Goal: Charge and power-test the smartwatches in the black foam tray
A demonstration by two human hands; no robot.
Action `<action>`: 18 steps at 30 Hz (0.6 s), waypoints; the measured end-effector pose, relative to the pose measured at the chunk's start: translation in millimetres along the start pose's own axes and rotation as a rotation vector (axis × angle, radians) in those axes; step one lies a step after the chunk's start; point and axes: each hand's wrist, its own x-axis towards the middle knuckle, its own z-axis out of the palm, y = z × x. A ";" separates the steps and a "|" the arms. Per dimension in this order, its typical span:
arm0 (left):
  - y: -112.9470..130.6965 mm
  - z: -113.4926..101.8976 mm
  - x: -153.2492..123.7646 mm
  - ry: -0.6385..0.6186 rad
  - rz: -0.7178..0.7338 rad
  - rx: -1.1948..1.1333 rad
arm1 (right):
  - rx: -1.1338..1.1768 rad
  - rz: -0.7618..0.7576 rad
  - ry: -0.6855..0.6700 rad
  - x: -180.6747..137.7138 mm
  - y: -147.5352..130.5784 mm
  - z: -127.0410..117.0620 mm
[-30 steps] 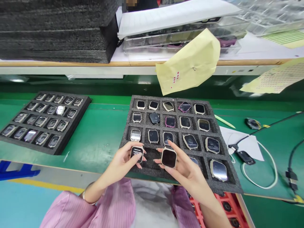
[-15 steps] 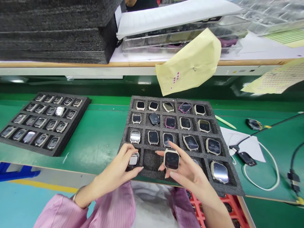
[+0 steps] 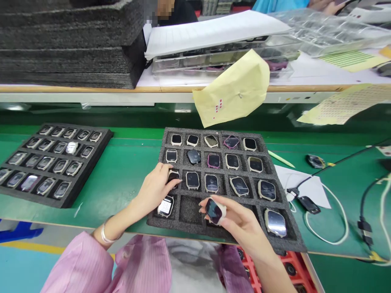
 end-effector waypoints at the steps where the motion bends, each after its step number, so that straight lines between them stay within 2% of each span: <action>1: -2.3 -0.4 0.1 -0.020 0.003 -0.144 | -0.004 -0.008 0.002 -0.3 -0.5 -0.6; 4: -6.0 -3.2 0.8 -0.043 -0.036 -0.556 | -0.020 0.007 0.034 0.4 -2.1 -0.6; 7: -2.2 -7.8 2.4 -0.071 -0.106 -0.875 | 0.001 0.007 0.061 3.5 -2.5 1.2; 11: 7.9 -12.2 3.7 -0.262 -0.227 -1.277 | 0.044 -0.027 0.048 7.9 -1.0 2.5; 13: 10.9 -11.9 4.5 -0.270 -0.218 -1.291 | 0.073 -0.025 0.035 8.7 0.0 2.4; 18: 12.0 -8.3 5.9 -0.122 -0.274 -1.265 | 0.114 0.021 0.070 8.0 1.4 3.4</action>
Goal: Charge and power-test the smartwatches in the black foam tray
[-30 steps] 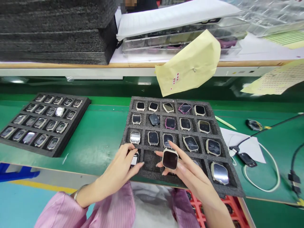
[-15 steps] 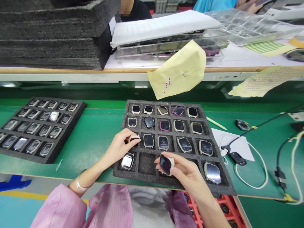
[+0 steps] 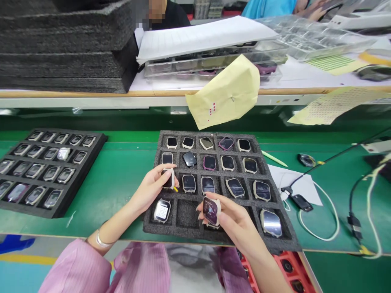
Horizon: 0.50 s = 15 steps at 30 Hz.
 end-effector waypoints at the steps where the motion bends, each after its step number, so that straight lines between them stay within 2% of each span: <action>1: -0.5 -0.1 0.0 0.030 -0.008 -0.008 | -0.005 0.003 0.012 0.0 0.0 0.8; 4: -1.9 -1.0 -1.0 0.075 -0.030 0.062 | -0.013 0.016 0.043 0.7 -1.1 4.3; 8: -3.3 -3.0 -3.2 0.070 -0.010 0.295 | -0.009 0.030 0.046 1.7 -2.6 8.1; 13: -4.8 -1.4 -5.6 0.072 0.153 0.581 | -0.007 0.029 0.016 1.7 -0.3 7.9; 15: -6.1 0.5 -6.7 0.046 0.184 0.627 | -0.009 0.030 -0.002 1.9 1.3 7.0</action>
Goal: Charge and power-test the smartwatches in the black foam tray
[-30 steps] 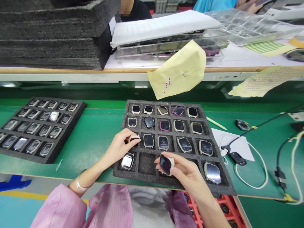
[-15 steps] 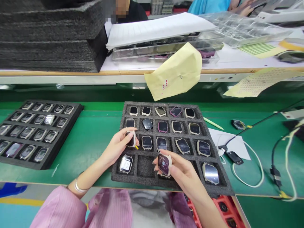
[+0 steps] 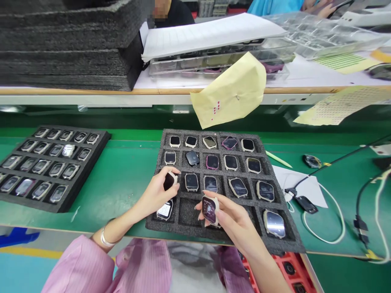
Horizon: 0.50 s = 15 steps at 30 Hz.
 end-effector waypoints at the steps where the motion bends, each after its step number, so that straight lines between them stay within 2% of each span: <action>1: 0.0 1.2 -0.7 -0.015 0.002 -0.003 | -0.005 0.002 -0.002 0.2 0.6 -0.3; 15: -5.4 2.2 -0.4 -0.042 0.011 0.014 | -0.016 0.002 0.084 -0.7 -5.8 13.4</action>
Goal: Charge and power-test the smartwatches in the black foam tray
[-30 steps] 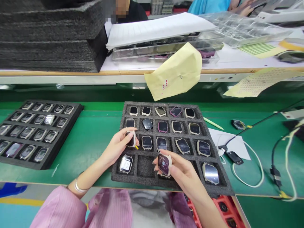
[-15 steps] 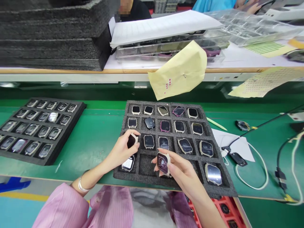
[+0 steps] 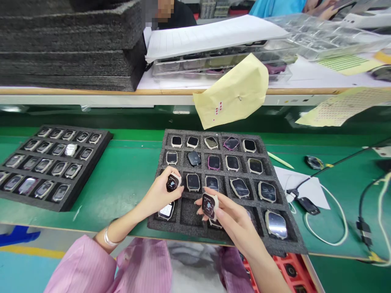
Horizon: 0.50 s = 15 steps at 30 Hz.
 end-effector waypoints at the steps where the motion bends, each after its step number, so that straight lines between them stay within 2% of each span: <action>1: 0.0 0.3 0.1 -0.001 -0.005 0.001 | 0.006 -0.005 0.002 -0.2 0.3 0.2; 8: -1.6 2.7 -2.6 -0.001 0.010 -0.022 | 0.008 -0.031 -0.018 -0.3 2.3 -5.1; 15: 0.4 -0.2 -4.9 0.029 -0.054 -0.126 | 0.005 -0.048 -0.051 -1.4 -1.9 -4.4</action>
